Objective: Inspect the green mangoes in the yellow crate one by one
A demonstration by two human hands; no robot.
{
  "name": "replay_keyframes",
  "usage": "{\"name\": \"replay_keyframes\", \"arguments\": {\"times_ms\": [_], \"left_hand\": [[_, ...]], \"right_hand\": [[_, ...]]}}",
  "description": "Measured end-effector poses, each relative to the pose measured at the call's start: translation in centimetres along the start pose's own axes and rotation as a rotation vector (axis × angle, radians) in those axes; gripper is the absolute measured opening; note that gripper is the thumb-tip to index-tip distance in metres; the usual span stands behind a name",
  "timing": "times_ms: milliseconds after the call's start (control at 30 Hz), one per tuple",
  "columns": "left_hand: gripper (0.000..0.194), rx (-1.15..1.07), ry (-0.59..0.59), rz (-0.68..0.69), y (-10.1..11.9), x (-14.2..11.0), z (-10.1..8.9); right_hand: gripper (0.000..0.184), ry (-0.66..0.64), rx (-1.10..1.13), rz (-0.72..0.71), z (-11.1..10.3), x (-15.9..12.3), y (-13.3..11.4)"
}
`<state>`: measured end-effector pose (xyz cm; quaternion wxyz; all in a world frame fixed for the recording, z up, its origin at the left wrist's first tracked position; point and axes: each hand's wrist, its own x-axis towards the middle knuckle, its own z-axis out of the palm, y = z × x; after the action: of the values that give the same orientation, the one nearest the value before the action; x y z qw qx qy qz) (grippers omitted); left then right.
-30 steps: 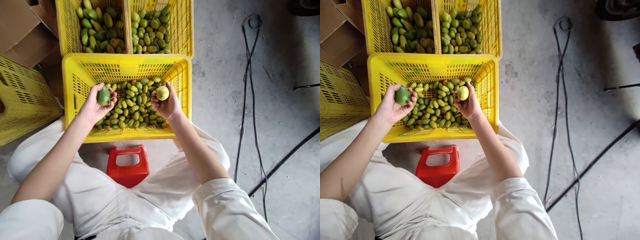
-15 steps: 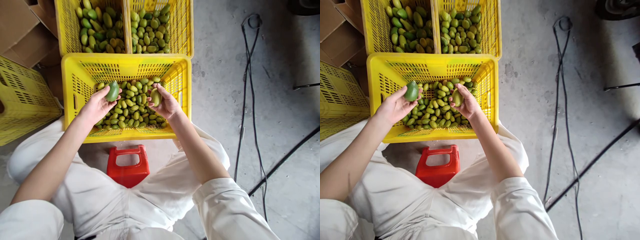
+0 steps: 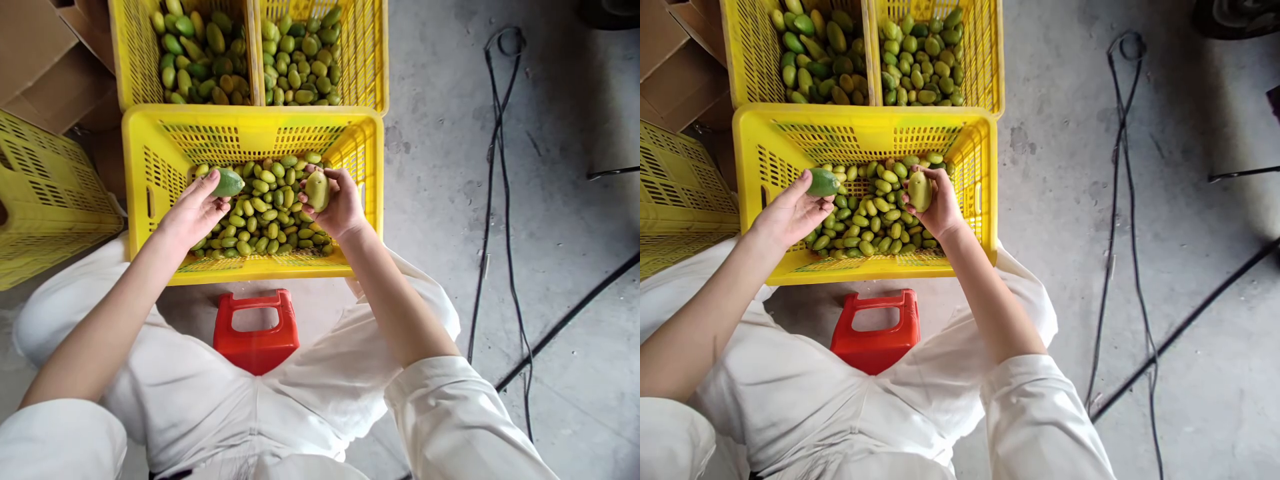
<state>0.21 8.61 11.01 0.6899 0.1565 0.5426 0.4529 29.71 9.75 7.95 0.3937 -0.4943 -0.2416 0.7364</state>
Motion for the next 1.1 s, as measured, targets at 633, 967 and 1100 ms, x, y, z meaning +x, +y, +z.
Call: {"name": "replay_keyframes", "arguments": {"times_ms": [633, 967, 1100], "left_hand": [[0.011, -0.003, -0.072, -0.115, 1.4, -2.2, 1.9], [0.031, 0.012, -0.008, -0.084, 0.9, -1.4, 1.4], [0.021, -0.027, 0.002, -0.109, 1.3, -0.8, 0.9]], "right_hand": [[0.034, 0.007, 0.122, 0.084, 0.9, -0.4, 0.2], [0.050, 0.015, 0.072, 0.060, 1.3, -0.3, -0.1], [0.065, -0.027, 0.029, 0.090, 1.3, -0.5, 0.1]]}}
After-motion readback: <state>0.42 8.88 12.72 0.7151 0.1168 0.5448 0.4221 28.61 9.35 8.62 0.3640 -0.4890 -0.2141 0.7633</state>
